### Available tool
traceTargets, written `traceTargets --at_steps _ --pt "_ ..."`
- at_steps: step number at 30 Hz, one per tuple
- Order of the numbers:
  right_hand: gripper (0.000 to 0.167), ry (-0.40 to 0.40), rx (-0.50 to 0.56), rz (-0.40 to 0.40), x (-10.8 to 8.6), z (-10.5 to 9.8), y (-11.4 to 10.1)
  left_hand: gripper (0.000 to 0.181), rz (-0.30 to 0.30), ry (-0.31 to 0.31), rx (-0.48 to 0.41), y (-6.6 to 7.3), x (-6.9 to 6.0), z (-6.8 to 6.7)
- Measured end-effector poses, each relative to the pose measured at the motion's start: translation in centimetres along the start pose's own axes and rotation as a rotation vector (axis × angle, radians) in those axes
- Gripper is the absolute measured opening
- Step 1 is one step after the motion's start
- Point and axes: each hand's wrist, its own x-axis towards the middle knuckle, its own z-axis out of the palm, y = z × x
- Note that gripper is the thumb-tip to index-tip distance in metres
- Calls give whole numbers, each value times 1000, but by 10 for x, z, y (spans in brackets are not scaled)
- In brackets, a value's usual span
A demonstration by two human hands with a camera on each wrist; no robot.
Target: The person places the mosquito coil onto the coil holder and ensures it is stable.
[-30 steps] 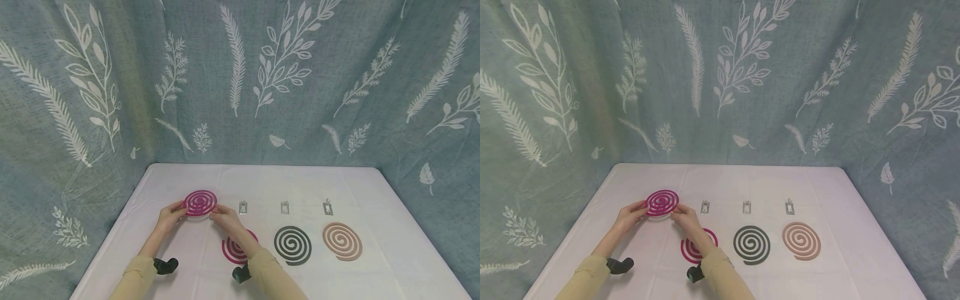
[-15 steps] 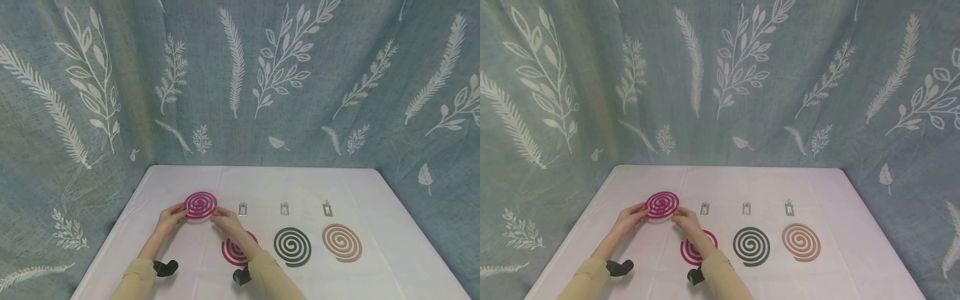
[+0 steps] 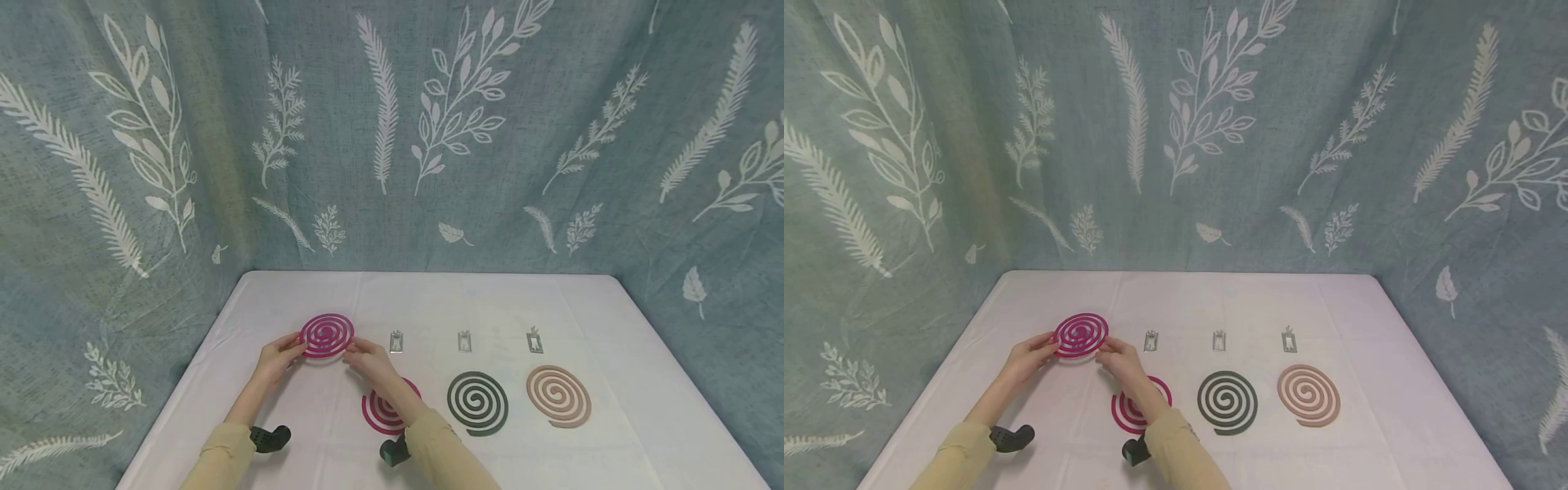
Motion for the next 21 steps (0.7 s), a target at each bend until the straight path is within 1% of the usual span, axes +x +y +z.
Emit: traceTargets --at_steps 11,16,21 --pt "55 14 6 -12 0 1 0 55 -6 4 -1 1 0 0" --pt "55 25 33 -16 -1 2 0 54 -16 3 -11 -1 3 0" --pt "55 11 24 -17 -1 2 0 54 -17 7 -8 -2 3 0"
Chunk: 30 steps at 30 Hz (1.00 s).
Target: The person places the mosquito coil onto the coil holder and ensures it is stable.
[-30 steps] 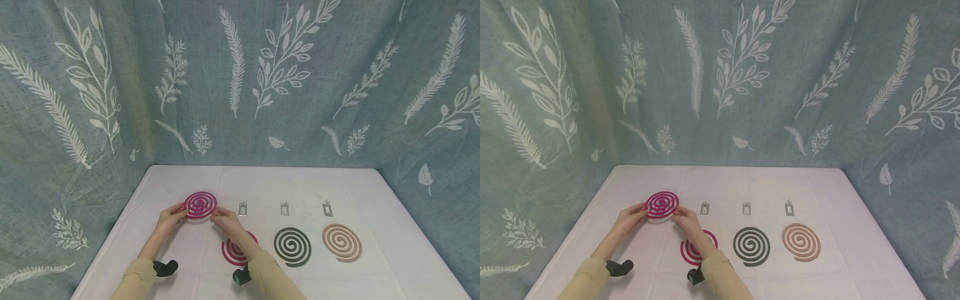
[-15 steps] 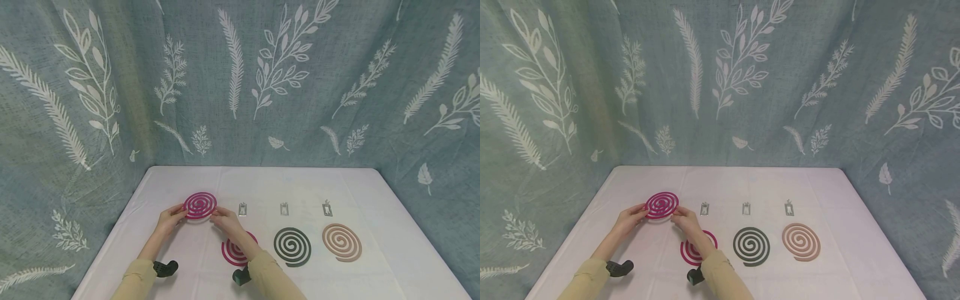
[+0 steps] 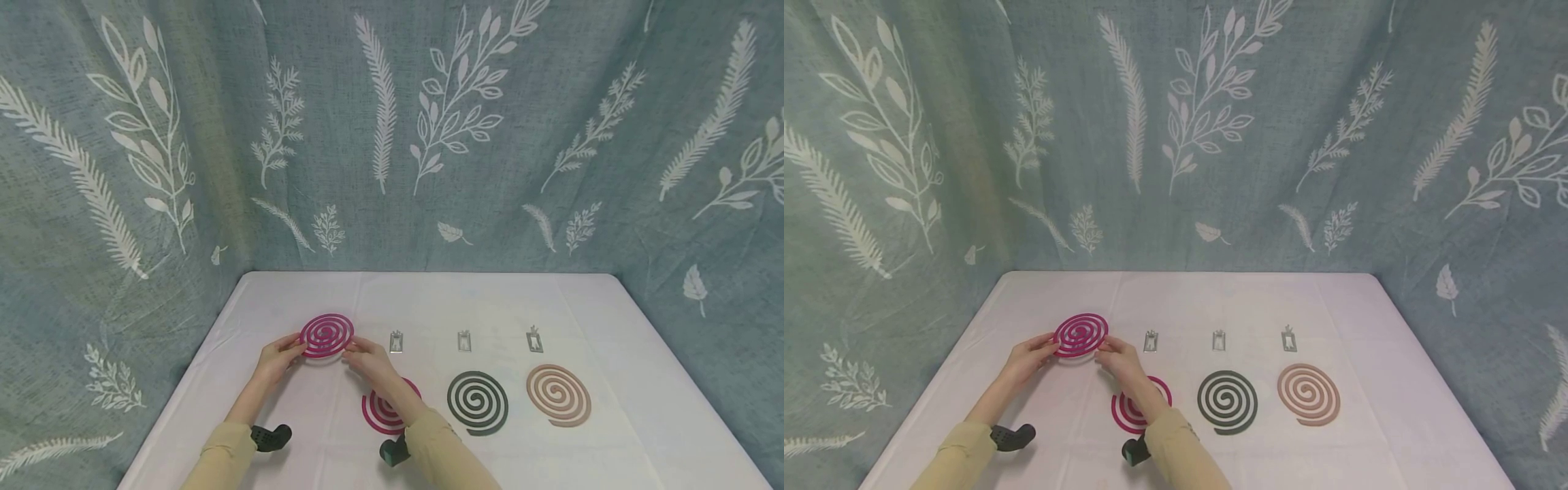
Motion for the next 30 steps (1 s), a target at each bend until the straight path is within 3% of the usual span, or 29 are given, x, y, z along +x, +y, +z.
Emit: traceTargets --at_steps 30 --pt "55 -2 37 -8 0 0 -1 51 -3 38 7 -2 0 2"
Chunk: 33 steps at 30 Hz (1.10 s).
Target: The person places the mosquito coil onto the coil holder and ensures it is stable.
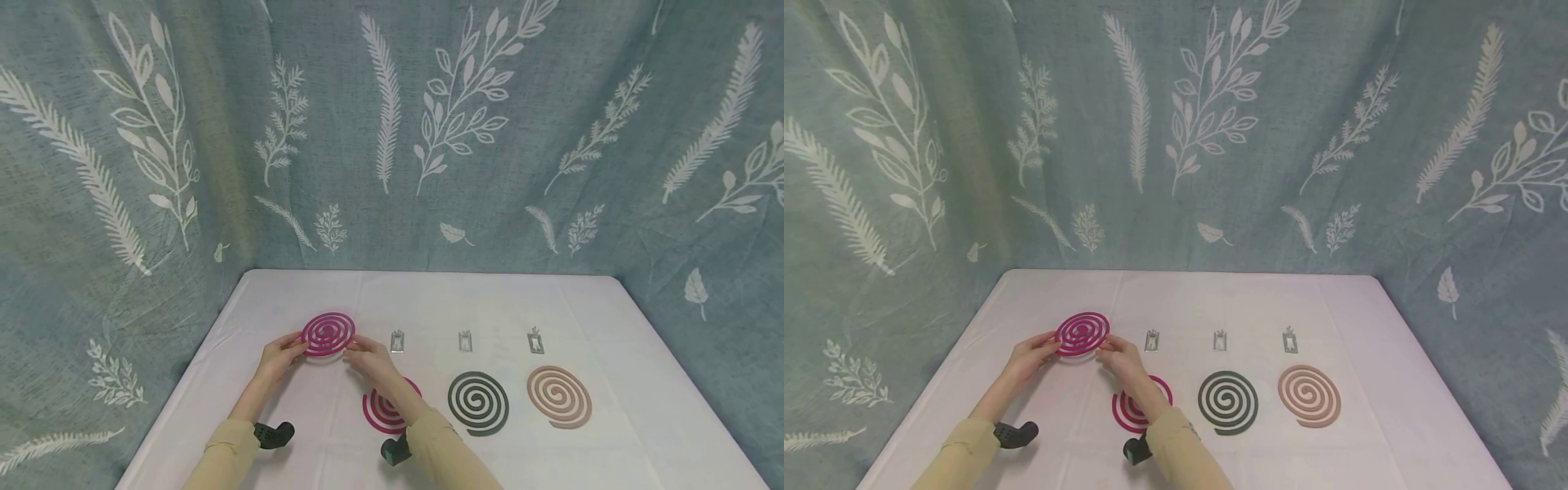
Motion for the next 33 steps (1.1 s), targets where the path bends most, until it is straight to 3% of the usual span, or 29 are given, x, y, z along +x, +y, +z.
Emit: traceTargets --at_steps 20,33 --pt "54 7 -31 20 2 -1 3 53 9 5 -26 3 -2 1" --pt "55 21 -23 -10 3 1 3 52 1 19 -39 5 -3 1"
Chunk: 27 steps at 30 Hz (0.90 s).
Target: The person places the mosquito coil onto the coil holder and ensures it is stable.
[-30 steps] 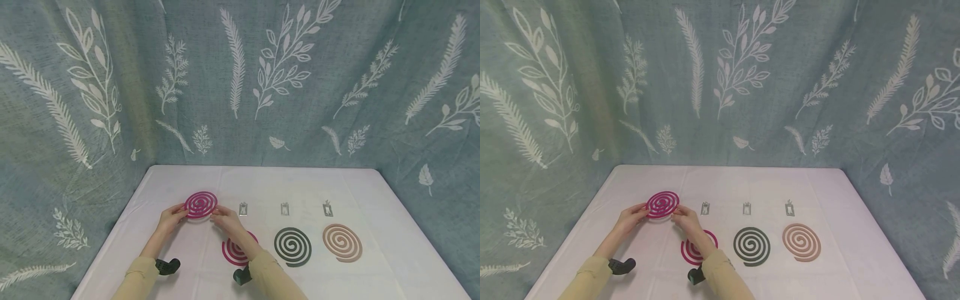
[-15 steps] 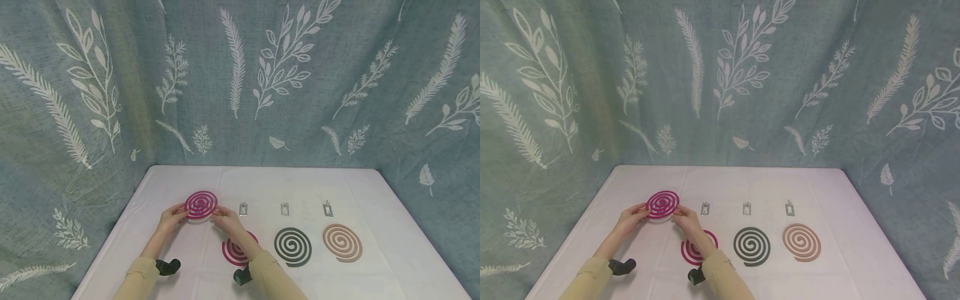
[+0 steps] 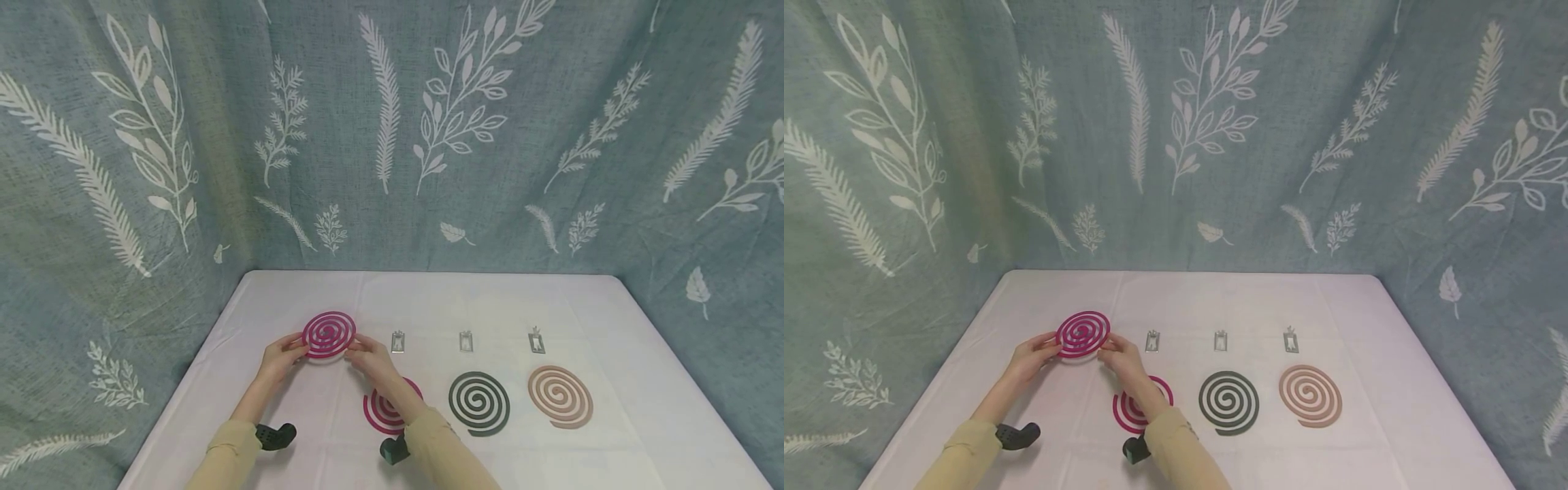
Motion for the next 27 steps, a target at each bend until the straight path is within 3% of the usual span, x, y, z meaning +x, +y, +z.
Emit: traceTargets --at_steps 27 --pt "56 -11 -71 4 2 -3 2 51 -1 11 11 -3 4 1"
